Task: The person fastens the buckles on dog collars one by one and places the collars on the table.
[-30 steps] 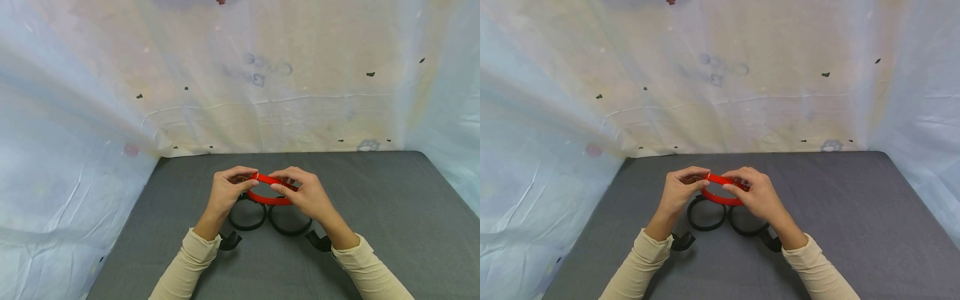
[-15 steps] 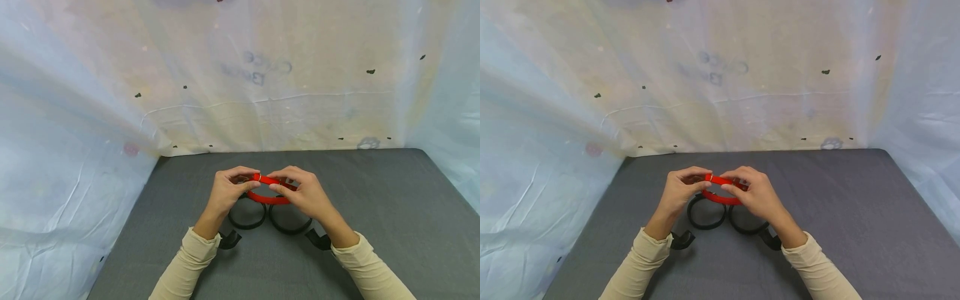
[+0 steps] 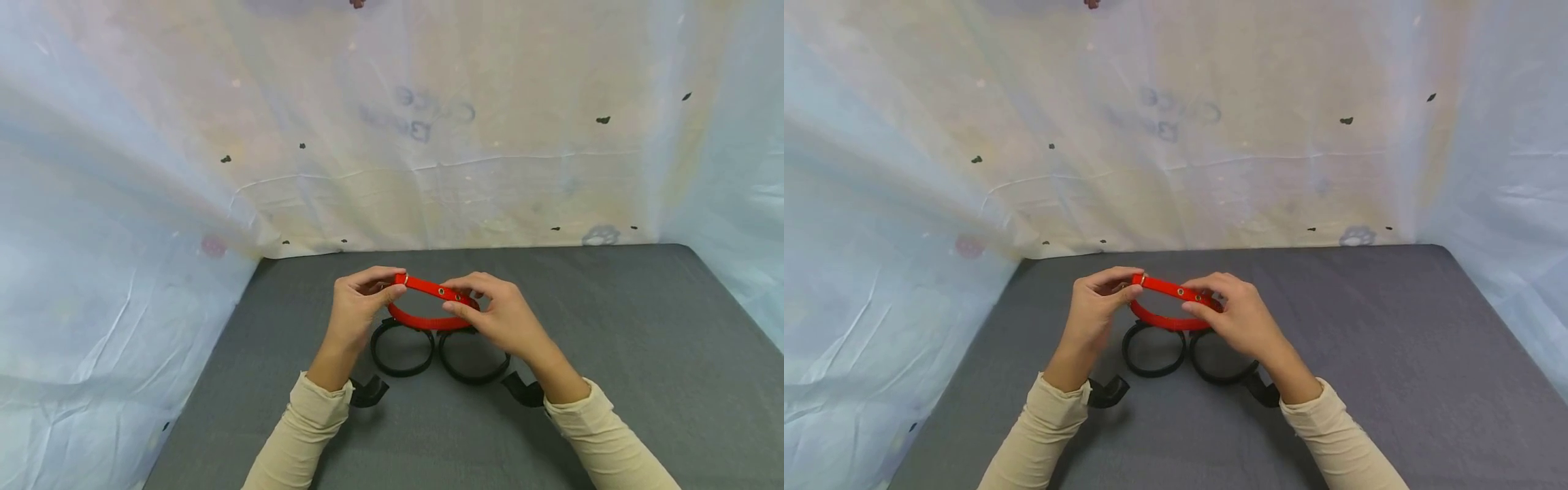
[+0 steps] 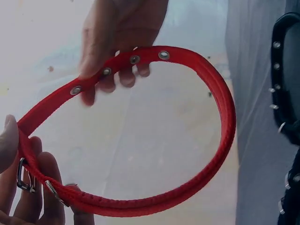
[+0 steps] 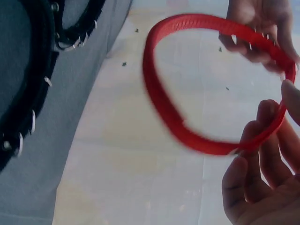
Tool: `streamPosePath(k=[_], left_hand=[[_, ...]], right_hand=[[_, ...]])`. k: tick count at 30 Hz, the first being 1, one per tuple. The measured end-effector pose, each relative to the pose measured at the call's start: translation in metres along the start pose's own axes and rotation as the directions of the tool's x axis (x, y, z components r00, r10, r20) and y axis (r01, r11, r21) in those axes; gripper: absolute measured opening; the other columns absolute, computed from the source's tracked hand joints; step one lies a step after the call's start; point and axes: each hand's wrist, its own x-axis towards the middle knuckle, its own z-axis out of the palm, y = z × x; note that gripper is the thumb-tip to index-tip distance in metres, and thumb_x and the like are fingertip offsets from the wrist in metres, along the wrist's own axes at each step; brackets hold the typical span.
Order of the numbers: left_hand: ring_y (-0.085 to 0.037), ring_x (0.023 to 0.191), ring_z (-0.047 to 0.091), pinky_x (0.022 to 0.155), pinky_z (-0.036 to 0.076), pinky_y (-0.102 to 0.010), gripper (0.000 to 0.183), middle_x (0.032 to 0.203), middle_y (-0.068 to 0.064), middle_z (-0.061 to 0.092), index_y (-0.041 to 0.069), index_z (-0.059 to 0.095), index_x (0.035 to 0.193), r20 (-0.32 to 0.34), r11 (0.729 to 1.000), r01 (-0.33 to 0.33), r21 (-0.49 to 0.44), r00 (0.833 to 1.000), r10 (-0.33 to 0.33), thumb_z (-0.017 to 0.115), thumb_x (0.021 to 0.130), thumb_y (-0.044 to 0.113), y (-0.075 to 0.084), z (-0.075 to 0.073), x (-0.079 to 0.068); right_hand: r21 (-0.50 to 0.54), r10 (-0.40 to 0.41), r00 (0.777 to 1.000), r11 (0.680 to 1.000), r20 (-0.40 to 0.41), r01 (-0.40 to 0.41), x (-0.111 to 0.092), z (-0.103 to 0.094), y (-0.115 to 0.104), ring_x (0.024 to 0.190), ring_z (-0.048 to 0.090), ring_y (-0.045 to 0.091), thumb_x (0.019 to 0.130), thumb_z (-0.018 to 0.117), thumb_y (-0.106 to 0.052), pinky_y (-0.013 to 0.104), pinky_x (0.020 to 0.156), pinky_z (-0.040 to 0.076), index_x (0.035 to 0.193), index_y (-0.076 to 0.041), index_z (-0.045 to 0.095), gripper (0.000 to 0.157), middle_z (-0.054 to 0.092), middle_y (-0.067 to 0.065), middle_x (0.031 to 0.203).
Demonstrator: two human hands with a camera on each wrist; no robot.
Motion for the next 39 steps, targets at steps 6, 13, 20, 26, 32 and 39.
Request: streamPosePath(k=[6,13,20,26,32,39], left_hand=[[-0.012,0.080,0.066,0.067,0.051,-0.024,0.025,0.094,0.005,0.077,0.010,0.078,0.105,-0.032,0.999,0.014,-0.045,0.999,-0.016,0.083,0.080,0.013,0.006,-0.008,0.001],[-0.015,0.080,0.067,0.070,0.056,-0.025,0.028,0.094,0.004,0.075,0.003,0.076,0.108,0.023,1.000,0.015,-0.025,1.000,-0.014,0.082,0.081,0.010,0.006,-0.009,0.001],[-0.014,0.084,0.067,0.071,0.058,-0.026,0.036,0.097,0.004,0.072,-0.009,0.071,0.110,0.067,0.999,-0.009,0.036,0.998,0.006,0.082,0.081,0.009,0.004,-0.005,0.000],[-0.015,0.086,0.065,0.072,0.056,-0.027,0.031,0.096,0.004,0.071,-0.006,0.072,0.108,0.087,0.994,-0.032,0.108,0.996,0.022,0.081,0.082,0.008,0.004,-0.001,-0.001],[-0.014,0.086,0.063,0.067,0.055,-0.025,0.027,0.094,0.005,0.071,-0.004,0.073,0.108,0.096,0.993,0.002,0.117,0.995,-0.013,0.080,0.083,0.005,0.005,0.003,-0.002],[-0.016,0.088,0.064,0.069,0.055,-0.026,0.027,0.094,0.008,0.072,-0.003,0.073,0.108,0.107,0.992,0.005,0.124,0.994,-0.019,0.080,0.083,0.004,0.004,0.006,-0.003]], right_hand=[[0.042,-0.016,0.998,0.999,-0.055,0.019,0.001,-0.010,0.006,0.087,0.057,0.004,0.086,0.078,-0.014,0.023,0.079,0.047,0.113,-0.024,0.074,0.029,0.071,-0.010,0.101],[0.078,-0.040,0.996,0.996,-0.084,0.047,0.002,-0.012,0.008,0.085,0.057,0.005,0.087,0.078,-0.012,0.021,0.077,0.048,0.113,-0.024,0.075,0.029,0.072,-0.008,0.101],[0.068,-0.041,0.996,0.997,-0.075,0.046,0.002,-0.013,0.007,0.083,0.057,0.005,0.085,0.079,-0.013,0.024,0.073,0.050,0.113,-0.025,0.075,0.030,0.071,-0.009,0.100],[0.058,-0.055,0.997,0.997,-0.058,0.059,0.002,-0.012,0.006,0.083,0.057,0.005,0.085,0.079,-0.013,0.023,0.072,0.050,0.113,-0.024,0.075,0.030,0.071,-0.008,0.100],[0.073,-0.062,0.997,0.995,-0.039,0.065,0.002,-0.009,0.005,0.081,0.056,0.005,0.085,0.080,-0.013,0.022,0.068,0.048,0.113,-0.024,0.075,0.030,0.071,-0.006,0.100],[0.078,-0.061,0.998,0.995,-0.029,0.063,0.002,-0.006,0.004,0.080,0.057,0.005,0.086,0.079,-0.015,0.022,0.068,0.049,0.113,-0.024,0.075,0.029,0.071,-0.008,0.100]])
